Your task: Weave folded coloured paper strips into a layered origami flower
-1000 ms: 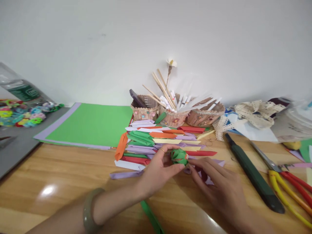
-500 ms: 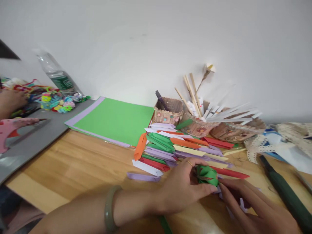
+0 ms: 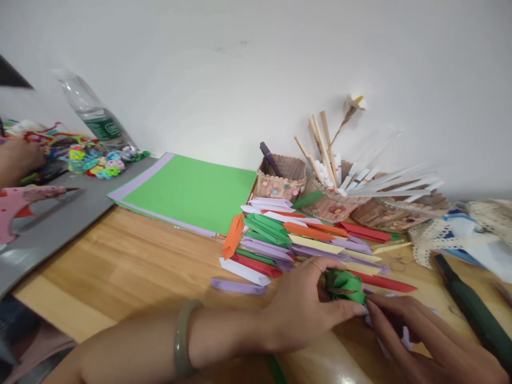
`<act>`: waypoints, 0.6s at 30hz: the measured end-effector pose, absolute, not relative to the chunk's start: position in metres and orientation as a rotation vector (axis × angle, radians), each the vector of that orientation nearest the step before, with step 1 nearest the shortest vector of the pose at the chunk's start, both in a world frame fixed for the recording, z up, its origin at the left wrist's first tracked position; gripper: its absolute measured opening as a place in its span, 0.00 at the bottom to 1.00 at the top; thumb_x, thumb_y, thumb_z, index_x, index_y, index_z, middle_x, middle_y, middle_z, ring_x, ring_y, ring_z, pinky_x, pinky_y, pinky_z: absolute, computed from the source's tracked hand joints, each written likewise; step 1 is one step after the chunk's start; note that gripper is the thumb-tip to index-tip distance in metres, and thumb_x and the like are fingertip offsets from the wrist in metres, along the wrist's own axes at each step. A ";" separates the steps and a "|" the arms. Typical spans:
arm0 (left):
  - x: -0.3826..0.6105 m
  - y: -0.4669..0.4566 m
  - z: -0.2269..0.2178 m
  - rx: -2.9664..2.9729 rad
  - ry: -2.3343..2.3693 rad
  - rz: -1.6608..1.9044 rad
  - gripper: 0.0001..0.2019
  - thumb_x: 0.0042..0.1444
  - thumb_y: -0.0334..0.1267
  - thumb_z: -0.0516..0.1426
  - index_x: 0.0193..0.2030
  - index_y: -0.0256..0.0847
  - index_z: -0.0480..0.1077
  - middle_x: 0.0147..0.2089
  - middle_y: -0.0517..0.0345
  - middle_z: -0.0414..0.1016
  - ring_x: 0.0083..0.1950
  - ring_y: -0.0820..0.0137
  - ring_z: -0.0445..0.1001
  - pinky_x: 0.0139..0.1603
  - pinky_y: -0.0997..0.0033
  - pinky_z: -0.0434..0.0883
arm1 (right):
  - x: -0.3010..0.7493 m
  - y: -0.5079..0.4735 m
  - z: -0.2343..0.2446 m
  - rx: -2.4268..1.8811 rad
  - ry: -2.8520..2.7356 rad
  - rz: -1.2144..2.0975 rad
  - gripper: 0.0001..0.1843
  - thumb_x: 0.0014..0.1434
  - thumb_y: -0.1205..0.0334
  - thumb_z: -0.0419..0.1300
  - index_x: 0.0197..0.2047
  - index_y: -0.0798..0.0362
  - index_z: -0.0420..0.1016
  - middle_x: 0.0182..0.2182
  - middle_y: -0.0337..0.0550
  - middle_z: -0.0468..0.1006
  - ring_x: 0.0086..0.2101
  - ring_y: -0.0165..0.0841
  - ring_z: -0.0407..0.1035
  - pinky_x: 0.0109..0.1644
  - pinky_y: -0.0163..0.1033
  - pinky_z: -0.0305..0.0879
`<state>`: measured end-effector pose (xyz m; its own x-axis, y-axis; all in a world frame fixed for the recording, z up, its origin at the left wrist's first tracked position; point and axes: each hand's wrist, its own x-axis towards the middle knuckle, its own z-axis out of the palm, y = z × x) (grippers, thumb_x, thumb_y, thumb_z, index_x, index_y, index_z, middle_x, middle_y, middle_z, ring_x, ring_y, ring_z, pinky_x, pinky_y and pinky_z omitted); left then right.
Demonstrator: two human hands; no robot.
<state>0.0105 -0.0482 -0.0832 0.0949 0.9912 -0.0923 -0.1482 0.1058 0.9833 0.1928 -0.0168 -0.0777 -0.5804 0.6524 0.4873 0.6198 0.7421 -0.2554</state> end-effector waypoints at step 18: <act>0.007 -0.048 -0.072 1.005 0.968 1.024 0.21 0.53 0.43 0.55 0.52 0.37 0.62 0.48 0.47 0.70 0.48 0.63 0.70 0.48 0.62 0.67 | 0.192 -0.015 -0.076 -0.956 -2.353 0.104 0.12 0.57 0.54 0.54 0.42 0.50 0.67 0.33 0.44 0.75 0.29 0.32 0.71 0.30 0.35 0.71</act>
<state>0.0074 -0.0484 -0.0719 0.2319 0.9605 -0.1538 -0.2073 0.2033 0.9569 0.1918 -0.0146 -0.0760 -0.5673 0.6587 0.4943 0.6124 0.7387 -0.2815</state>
